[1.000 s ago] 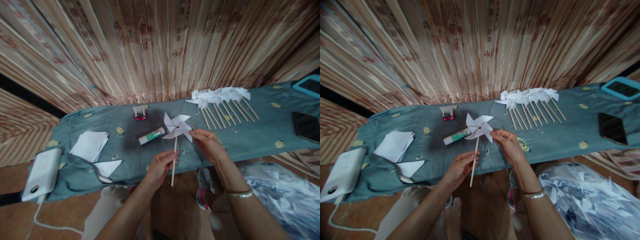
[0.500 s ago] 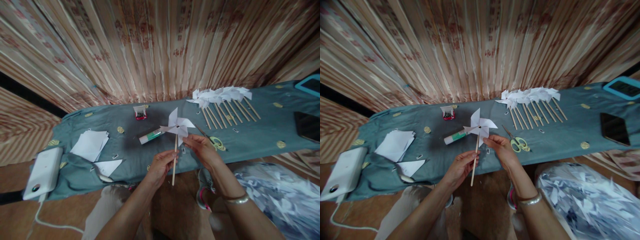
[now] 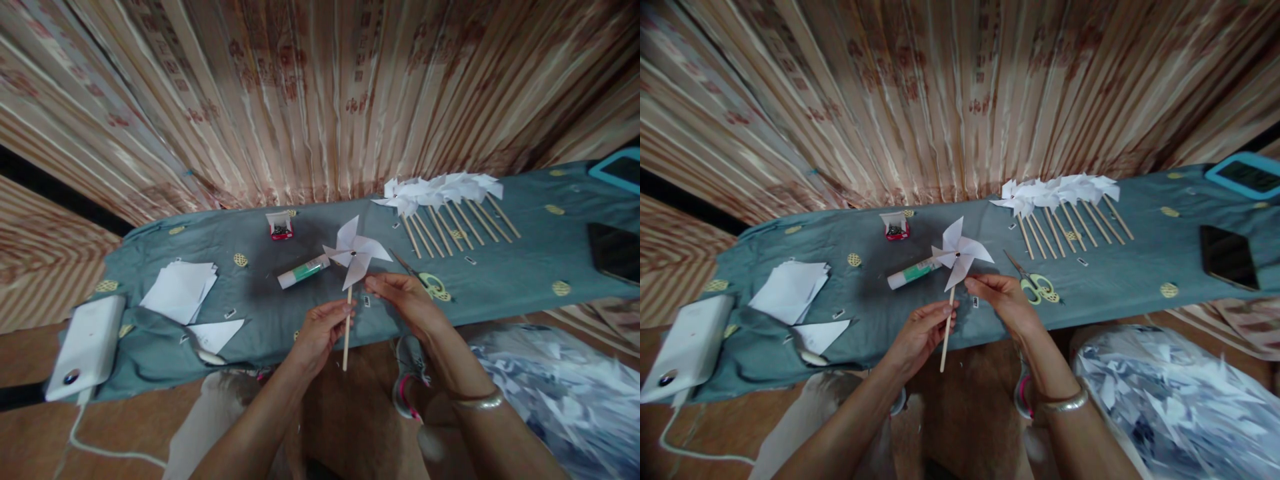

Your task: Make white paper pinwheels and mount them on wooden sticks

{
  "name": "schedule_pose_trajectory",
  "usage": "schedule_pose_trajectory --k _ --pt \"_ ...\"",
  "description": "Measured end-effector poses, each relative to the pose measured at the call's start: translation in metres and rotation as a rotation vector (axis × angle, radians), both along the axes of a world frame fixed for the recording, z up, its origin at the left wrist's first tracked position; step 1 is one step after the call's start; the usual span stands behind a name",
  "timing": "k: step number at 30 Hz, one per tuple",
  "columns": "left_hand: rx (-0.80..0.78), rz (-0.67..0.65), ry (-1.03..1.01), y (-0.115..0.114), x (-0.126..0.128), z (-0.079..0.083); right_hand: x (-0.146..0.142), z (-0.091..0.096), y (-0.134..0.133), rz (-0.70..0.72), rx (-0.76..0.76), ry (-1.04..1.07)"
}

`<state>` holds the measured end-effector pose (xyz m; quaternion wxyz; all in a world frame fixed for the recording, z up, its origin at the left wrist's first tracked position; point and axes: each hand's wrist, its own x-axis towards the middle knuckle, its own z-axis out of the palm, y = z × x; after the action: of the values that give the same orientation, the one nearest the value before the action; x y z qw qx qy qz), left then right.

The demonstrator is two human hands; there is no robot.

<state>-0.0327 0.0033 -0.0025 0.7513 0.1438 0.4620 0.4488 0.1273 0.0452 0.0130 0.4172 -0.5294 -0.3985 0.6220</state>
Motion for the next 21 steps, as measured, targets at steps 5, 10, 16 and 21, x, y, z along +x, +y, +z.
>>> schedule_pose_trajectory --k 5,10,16,21 --pt "-0.007 -0.007 0.000 -0.001 0.000 0.000 0.031 -0.003 0.008 -0.205 0.110 -0.145" --pt "-0.020 -0.046 0.011 -0.004 0.003 -0.001 0.034 -0.001 0.020 -0.338 0.177 -0.037" --pt "-0.009 -0.051 0.025 -0.004 0.004 -0.002 0.022 0.003 0.024 -0.291 0.174 0.055" --pt "-0.009 -0.041 0.021 -0.003 0.004 -0.002 0.020 0.003 0.022 -0.269 0.161 0.066"
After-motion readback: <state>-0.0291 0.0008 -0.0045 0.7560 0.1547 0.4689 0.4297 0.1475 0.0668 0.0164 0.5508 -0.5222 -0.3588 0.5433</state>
